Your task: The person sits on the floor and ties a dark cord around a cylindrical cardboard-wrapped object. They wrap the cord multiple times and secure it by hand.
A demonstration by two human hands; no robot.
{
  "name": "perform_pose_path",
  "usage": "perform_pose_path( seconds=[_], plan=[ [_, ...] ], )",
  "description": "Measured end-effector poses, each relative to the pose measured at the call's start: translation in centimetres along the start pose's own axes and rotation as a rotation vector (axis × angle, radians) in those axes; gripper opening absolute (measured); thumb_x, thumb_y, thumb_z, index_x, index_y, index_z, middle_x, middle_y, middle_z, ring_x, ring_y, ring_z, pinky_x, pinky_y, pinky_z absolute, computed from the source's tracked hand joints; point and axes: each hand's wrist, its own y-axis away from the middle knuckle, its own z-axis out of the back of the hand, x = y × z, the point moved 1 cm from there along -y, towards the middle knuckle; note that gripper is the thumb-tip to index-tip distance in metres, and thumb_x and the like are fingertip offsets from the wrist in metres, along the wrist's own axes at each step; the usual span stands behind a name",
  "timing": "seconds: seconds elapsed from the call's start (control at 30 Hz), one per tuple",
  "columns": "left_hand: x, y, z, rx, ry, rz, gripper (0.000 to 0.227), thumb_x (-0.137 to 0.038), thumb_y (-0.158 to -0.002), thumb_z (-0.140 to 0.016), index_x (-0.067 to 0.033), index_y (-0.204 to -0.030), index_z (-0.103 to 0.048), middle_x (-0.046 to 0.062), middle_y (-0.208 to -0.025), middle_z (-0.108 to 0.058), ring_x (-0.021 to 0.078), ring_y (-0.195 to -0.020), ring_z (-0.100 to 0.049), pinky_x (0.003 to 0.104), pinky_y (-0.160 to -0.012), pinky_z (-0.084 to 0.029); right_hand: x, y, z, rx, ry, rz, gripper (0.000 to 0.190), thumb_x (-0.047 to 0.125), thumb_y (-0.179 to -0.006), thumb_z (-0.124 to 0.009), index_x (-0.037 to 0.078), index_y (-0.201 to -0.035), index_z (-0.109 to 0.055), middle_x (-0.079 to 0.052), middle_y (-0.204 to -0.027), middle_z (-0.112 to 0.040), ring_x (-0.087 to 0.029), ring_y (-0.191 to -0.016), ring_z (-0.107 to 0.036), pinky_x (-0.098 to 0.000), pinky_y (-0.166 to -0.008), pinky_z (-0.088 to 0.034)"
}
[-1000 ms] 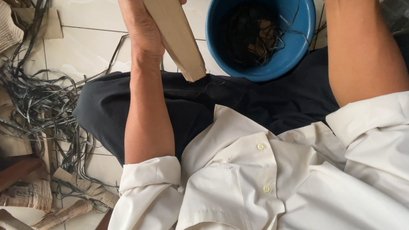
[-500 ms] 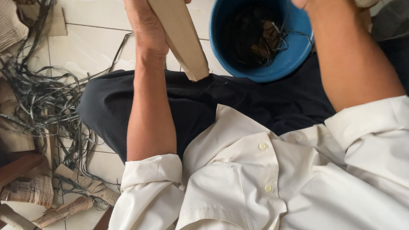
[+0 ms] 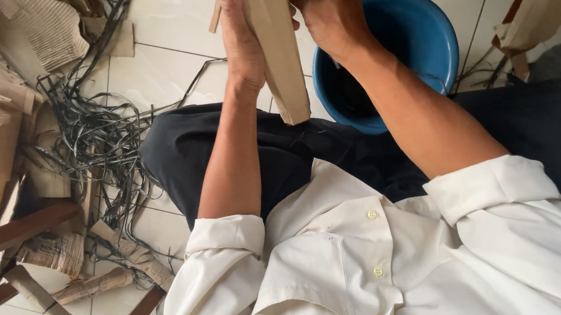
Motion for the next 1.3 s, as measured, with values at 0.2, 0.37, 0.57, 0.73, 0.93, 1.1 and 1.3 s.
perform_pose_path(
  seconds=[0.2,0.37,0.57,0.73,0.93,1.1,1.3],
  plan=[
    [0.5,0.1,0.5,-0.079,-0.142,-0.049,0.084,-0.076,-0.086,-0.029,-0.0075,-0.121,-0.063,0.014,-0.095,-0.075,0.0234,-0.086,-0.074,0.036,-0.074,-0.064,1.2,-0.2,-0.3,0.038,0.081,-0.038,0.017,-0.006,-0.106,-0.055,0.008,-0.116,-0.057,-0.010,-0.110,-0.073,-0.025,-0.101,-0.073,-0.0354,-0.074,-0.057],
    [0.0,0.6,-0.3,-0.185,-0.194,-0.126,0.075,-0.068,-0.093,-0.028,-0.0093,-0.096,-0.074,0.005,-0.072,-0.071,0.0160,-0.070,-0.071,0.028,-0.059,-0.057,1.3,0.5,-0.4,-0.064,0.428,-0.010,0.013,-0.004,-0.102,-0.060,0.003,-0.113,-0.061,-0.012,-0.099,-0.076,-0.029,-0.090,-0.075,-0.0414,-0.079,-0.060],
    [1.5,0.8,-0.6,-0.590,-0.306,-0.418,0.043,-0.043,-0.100,-0.048,-0.0152,-0.067,-0.047,-0.009,-0.060,-0.038,0.0051,-0.058,-0.037,0.026,-0.052,-0.036,3.1,1.1,-0.6,-0.070,0.518,0.013,0.033,-0.005,-0.098,-0.048,0.009,-0.126,-0.057,-0.014,-0.104,-0.077,-0.037,-0.092,-0.075,-0.0469,-0.082,-0.058],
    [3.8,0.6,0.5,-0.655,-0.402,-0.581,0.023,-0.011,-0.107,-0.065,-0.0167,-0.127,-0.072,0.005,-0.130,-0.074,0.0168,-0.134,-0.065,0.030,-0.116,-0.057,4.1,0.8,-0.1,-0.006,0.581,0.053,0.031,-0.005,-0.093,-0.049,0.004,-0.121,-0.058,-0.017,-0.100,-0.076,-0.038,-0.087,-0.073,-0.0466,-0.072,-0.056],
    [2.7,1.9,0.5,-0.689,-0.396,-0.571,0.052,-0.020,-0.105,-0.069,-0.0207,-0.151,-0.045,-0.005,-0.076,-0.066,0.0071,-0.083,-0.068,0.024,-0.095,-0.054,6.0,0.7,0.5,0.068,0.641,0.072,0.037,-0.013,-0.084,-0.051,-0.002,-0.118,-0.060,-0.019,-0.103,-0.076,-0.035,-0.081,-0.073,-0.0436,-0.073,-0.059],
    [1.2,2.5,0.1,-0.659,-0.252,-0.566,0.027,-0.018,-0.099,-0.071,-0.0099,-0.122,-0.058,0.003,-0.091,-0.076,0.0123,-0.092,-0.075,0.023,-0.090,-0.060,6.2,1.2,1.2,0.066,0.605,0.082,0.048,-0.012,-0.096,-0.055,0.007,-0.139,-0.049,-0.013,-0.103,-0.073,-0.028,-0.083,-0.073,-0.0409,-0.076,-0.059],
    [0.6,4.0,-0.2,-0.569,-0.395,-0.821,0.019,0.002,-0.100,-0.068,-0.0081,-0.115,-0.062,0.003,-0.106,-0.071,0.0158,-0.104,-0.076,0.024,-0.098,-0.064,7.7,1.6,1.0,0.037,0.644,0.184,0.022,-0.013,-0.098,-0.057,-0.001,-0.117,-0.058,-0.010,-0.087,-0.072,-0.029,-0.077,-0.072,-0.0418,-0.070,-0.055]
  ],
)
